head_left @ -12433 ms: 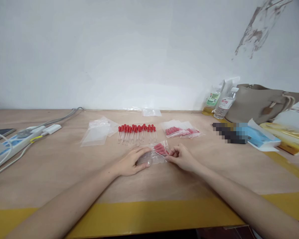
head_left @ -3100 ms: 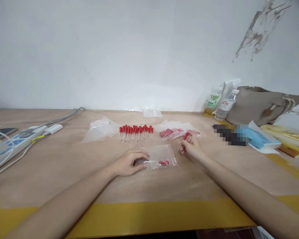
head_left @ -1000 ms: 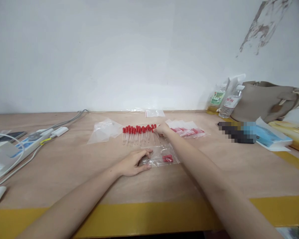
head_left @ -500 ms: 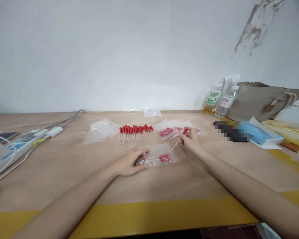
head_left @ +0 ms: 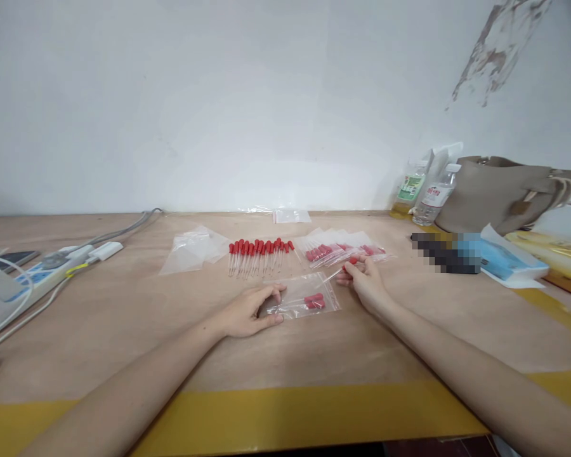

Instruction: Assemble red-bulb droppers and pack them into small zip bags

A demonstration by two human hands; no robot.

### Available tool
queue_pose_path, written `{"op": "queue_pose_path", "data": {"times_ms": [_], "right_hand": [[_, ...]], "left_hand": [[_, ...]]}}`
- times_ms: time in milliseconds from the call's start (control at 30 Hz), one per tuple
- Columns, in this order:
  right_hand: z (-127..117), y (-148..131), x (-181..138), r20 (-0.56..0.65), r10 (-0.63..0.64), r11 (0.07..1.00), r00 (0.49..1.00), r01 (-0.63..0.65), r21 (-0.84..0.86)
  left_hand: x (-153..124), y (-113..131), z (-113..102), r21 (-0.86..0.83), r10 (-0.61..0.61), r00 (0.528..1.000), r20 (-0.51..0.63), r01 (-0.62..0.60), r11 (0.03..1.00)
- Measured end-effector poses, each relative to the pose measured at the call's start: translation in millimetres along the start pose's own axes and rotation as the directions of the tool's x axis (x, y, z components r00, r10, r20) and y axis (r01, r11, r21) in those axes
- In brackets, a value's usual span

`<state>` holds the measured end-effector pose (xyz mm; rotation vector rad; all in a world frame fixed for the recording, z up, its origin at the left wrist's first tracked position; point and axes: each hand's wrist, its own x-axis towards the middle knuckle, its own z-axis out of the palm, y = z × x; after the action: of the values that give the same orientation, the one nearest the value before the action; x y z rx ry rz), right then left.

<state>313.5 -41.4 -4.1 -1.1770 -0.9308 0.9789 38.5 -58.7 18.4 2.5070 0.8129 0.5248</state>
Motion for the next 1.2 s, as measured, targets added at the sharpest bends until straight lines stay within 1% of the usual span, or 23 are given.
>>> {"op": "queue_pose_path", "data": {"times_ms": [67,133,200,300,367,433,500,567,600,633,667,767,800,833,900,933,967,1000,1033,1100,1133,1167,1200], "right_hand": [[1,0,-6,0.100,0.080,0.996,0.992,-0.083,0.021],[-2,-1,-9,0.230,0.112,0.994,0.967,-0.107,-0.032],[-8,-4,-9,0.369,0.123,0.983,0.921,-0.063,-0.170],[-13,-6,-5,0.498,0.098,0.930,0.862,0.100,-0.355],[-10,-4,-2,0.518,0.028,0.898,0.855,0.206,-0.388],[-3,0,-2,0.525,-0.025,0.894,0.851,0.255,-0.370],[5,3,-3,0.521,-0.025,0.913,0.853,0.231,-0.335],[8,4,-4,0.500,0.007,0.933,0.866,0.174,-0.316],[8,3,-4,0.498,0.028,0.936,0.867,0.152,-0.317],[7,2,-4,0.515,0.049,0.935,0.856,0.142,-0.324],[4,0,-4,0.554,0.072,0.931,0.829,0.143,-0.335],[-6,-10,-1,0.697,0.139,0.915,0.704,0.178,-0.363],[-9,-14,0,0.710,0.152,0.909,0.688,0.185,-0.373],[-11,-17,2,0.696,0.154,0.902,0.701,0.187,-0.388],[-13,-24,7,0.606,0.118,0.884,0.787,0.194,-0.425],[-12,-26,10,0.549,0.080,0.869,0.832,0.212,-0.448],[-10,-29,14,0.502,0.034,0.847,0.864,0.242,-0.473],[-5,-31,17,0.470,-0.016,0.817,0.883,0.282,-0.503],[1,-33,21,0.455,-0.057,0.780,0.889,0.324,-0.535],[20,-35,29,0.454,-0.098,0.673,0.886,0.395,-0.625],[32,-36,34,0.452,-0.086,0.618,0.888,0.404,-0.675],[45,-35,38,0.433,-0.077,0.533,0.898,0.404,-0.743],[58,-34,43,0.400,-0.062,0.426,0.914,0.387,-0.818]], "left_hand": [[0,-1,0,0.004,0.001,1.000,-0.005,-0.001,1.000],[0,-1,0,0.012,-0.007,1.000,-0.006,0.007,1.000],[0,-1,0,0.024,-0.015,1.000,-0.005,0.016,1.000],[1,0,0,0.034,-0.012,1.000,0.000,0.012,0.999],[1,0,0,0.027,-0.009,1.000,-0.001,0.009,1.000],[1,0,1,0.018,-0.010,1.000,-0.004,0.010,1.000],[1,0,2,0.014,-0.010,1.000,-0.008,0.010,1.000],[1,-1,2,0.015,-0.008,1.000,-0.009,0.008,1.000],[1,-1,2,0.015,-0.006,1.000,-0.009,0.006,1.000],[1,-1,2,0.016,-0.002,1.000,-0.010,0.002,1.000],[1,-1,2,0.015,0.002,1.000,-0.010,-0.002,1.000],[1,-1,1,0.021,0.011,1.000,-0.011,-0.011,1.000],[1,-1,1,0.025,0.010,1.000,-0.008,-0.010,1.000],[1,-2,1,0.029,0.008,1.000,-0.002,-0.008,1.000],[2,-2,1,0.036,0.010,1.000,0.005,-0.010,0.999],[2,-3,1,0.039,0.013,1.000,0.009,-0.014,0.999],[2,-3,1,0.043,0.019,1.000,0.012,-0.020,0.999],[2,-4,2,0.047,0.025,1.000,0.017,-0.025,0.999],[2,-4,2,0.049,0.029,0.999,0.022,-0.030,0.998],[2,-5,2,0.048,0.030,0.999,0.027,-0.031,0.998],[2,-5,2,0.045,0.028,0.999,0.027,-0.029,0.999],[2,-4,2,0.040,0.024,0.999,0.027,-0.025,0.999],[2,-4,2,0.033,0.019,0.999,0.026,-0.020,0.999]]}}
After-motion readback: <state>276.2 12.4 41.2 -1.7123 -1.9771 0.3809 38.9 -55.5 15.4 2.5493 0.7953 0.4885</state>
